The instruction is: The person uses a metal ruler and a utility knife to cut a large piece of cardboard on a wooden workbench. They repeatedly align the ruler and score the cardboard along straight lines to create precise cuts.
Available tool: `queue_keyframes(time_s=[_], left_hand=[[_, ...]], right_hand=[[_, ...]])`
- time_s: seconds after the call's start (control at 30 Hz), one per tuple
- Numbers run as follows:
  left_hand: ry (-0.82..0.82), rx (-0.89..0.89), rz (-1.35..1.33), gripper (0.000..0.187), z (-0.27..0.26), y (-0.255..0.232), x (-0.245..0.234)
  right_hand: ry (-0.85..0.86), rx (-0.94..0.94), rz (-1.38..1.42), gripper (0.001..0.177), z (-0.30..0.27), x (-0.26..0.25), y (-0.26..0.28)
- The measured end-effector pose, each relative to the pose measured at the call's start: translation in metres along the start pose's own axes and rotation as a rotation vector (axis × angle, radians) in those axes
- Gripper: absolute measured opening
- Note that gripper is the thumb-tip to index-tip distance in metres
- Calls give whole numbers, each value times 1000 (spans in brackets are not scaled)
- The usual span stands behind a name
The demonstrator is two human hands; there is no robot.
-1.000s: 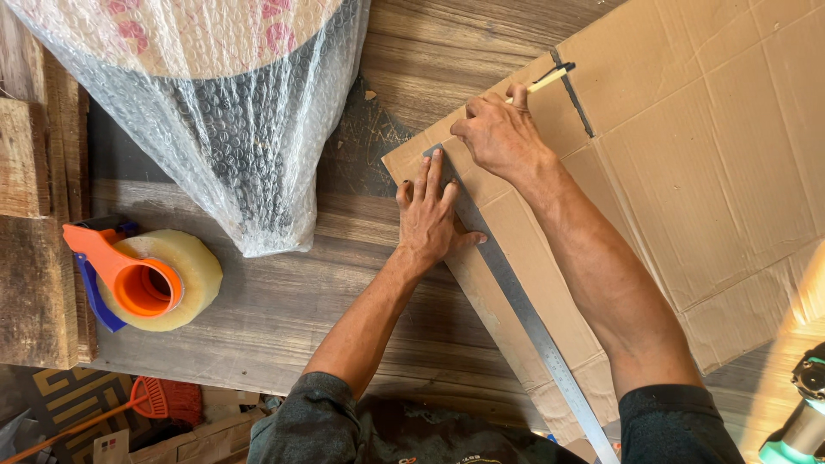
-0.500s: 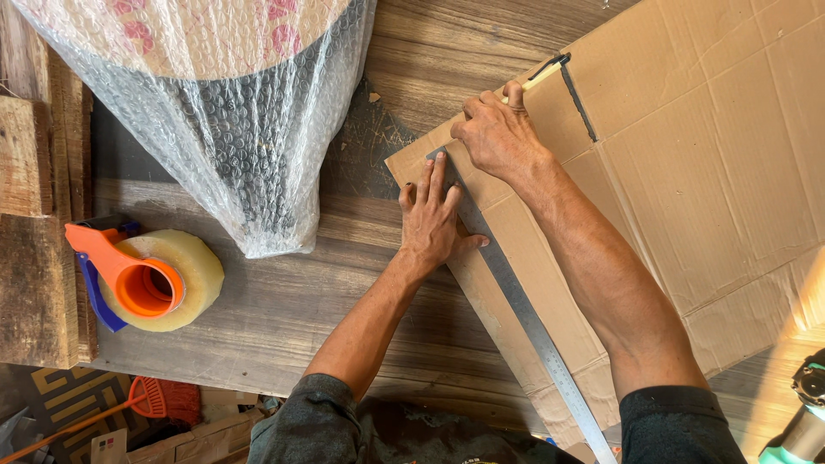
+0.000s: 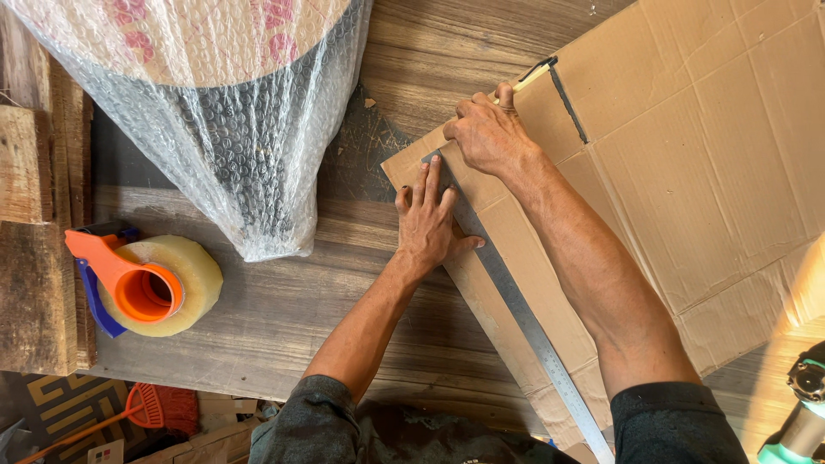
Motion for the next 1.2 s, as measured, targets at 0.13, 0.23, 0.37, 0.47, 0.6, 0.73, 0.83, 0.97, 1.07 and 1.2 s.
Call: queue_keyframes(time_s=[0.13, 0.23, 0.37, 0.47, 0.6, 0.73, 0.83, 0.97, 1.07, 1.2], left_hand=[[24, -4, 20, 95, -1, -1, 0], [34, -10, 14, 96, 0, -1, -3], [248, -72, -100, 107, 3, -1, -6], [242, -70, -105, 109, 2, -2, -4], [207, -70, -106, 110, 0, -1, -3], [179, -52, -98, 110, 1, 1, -2], [153, -49, -109, 110, -1, 1, -2], [140, -38, -82, 110, -2, 0, -3], [122, -48, -74, 110, 1, 1, -8], [106, -82, -114, 89, 7, 6, -13]], right_hand=[[42, 17, 23, 32, 3, 0, -2], [-10, -21, 0, 32, 1, 14, -5], [-173, -7, -18, 12, -6, 37, -11], [-181, 29, 46, 10, -19, 36, -11], [-201, 205, 337, 12, -44, 13, 6], [-183, 538, 499, 33, -85, 1, 31], [-250, 700, 624, 51, -126, 5, 59], [-197, 787, 602, 59, -166, -12, 99], [-149, 853, 575, 58, -192, -2, 117], [-138, 860, 487, 49, -218, 46, 126]])
Point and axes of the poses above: each hand's wrist, its own z-axis towards the middle knuckle, its own x-axis out of the palm, y = z × x, the point moved 1 cm from there along z, towards the middle knuckle, and after that the axes turned 8 degrees about -y, right-handed, at the moved point
